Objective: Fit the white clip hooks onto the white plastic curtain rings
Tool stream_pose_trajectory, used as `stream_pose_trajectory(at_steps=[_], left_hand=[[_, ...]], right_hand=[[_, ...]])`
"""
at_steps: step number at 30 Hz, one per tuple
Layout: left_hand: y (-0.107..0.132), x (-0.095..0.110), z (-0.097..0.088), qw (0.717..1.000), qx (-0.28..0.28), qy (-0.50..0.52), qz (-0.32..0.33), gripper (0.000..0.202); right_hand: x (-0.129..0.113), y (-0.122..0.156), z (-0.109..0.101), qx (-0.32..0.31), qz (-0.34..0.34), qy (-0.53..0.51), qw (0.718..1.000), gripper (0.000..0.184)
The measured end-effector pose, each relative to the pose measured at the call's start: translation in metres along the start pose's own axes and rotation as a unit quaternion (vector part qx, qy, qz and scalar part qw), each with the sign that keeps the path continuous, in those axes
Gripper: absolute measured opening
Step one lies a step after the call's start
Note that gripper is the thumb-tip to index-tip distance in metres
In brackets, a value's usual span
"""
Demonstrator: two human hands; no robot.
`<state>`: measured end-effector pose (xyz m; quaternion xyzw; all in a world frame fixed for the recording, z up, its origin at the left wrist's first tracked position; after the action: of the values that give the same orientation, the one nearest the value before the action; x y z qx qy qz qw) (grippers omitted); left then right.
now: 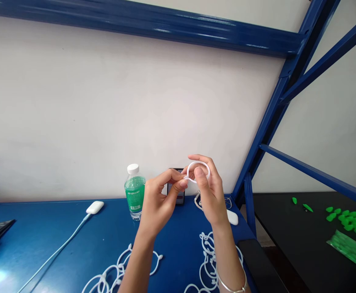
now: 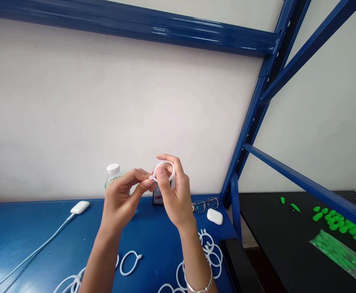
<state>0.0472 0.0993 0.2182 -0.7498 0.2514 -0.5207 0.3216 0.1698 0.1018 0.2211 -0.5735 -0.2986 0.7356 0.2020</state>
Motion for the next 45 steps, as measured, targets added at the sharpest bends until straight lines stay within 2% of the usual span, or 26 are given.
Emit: stream_pose_trajectory(at_steps=[31,45], left_hand=[[0.0003,-0.0043,0.0010,0.999,-0.012,0.033,0.001,0.020],[-0.0009,-0.0070,0.0011,0.994,-0.039,0.081,-0.063,0.032]], right_hand=[[-0.0012,0.0010,-0.0001,0.010,-0.010,0.011,1.000,0.023],[-0.0008,0.0007,0.0022,0.013,-0.016,0.001,1.000,0.017]])
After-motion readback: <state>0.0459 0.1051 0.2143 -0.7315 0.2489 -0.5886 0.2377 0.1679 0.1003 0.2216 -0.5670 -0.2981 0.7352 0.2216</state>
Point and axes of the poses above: each hand's wrist, its own y-axis away from the middle knuckle, its own z-axis out of the palm, x = y × z, the point moved 2 cm from there along -y, towards the middle knuckle, and after that the axes turned 11 degrees about -y, right-handed, at the moved point
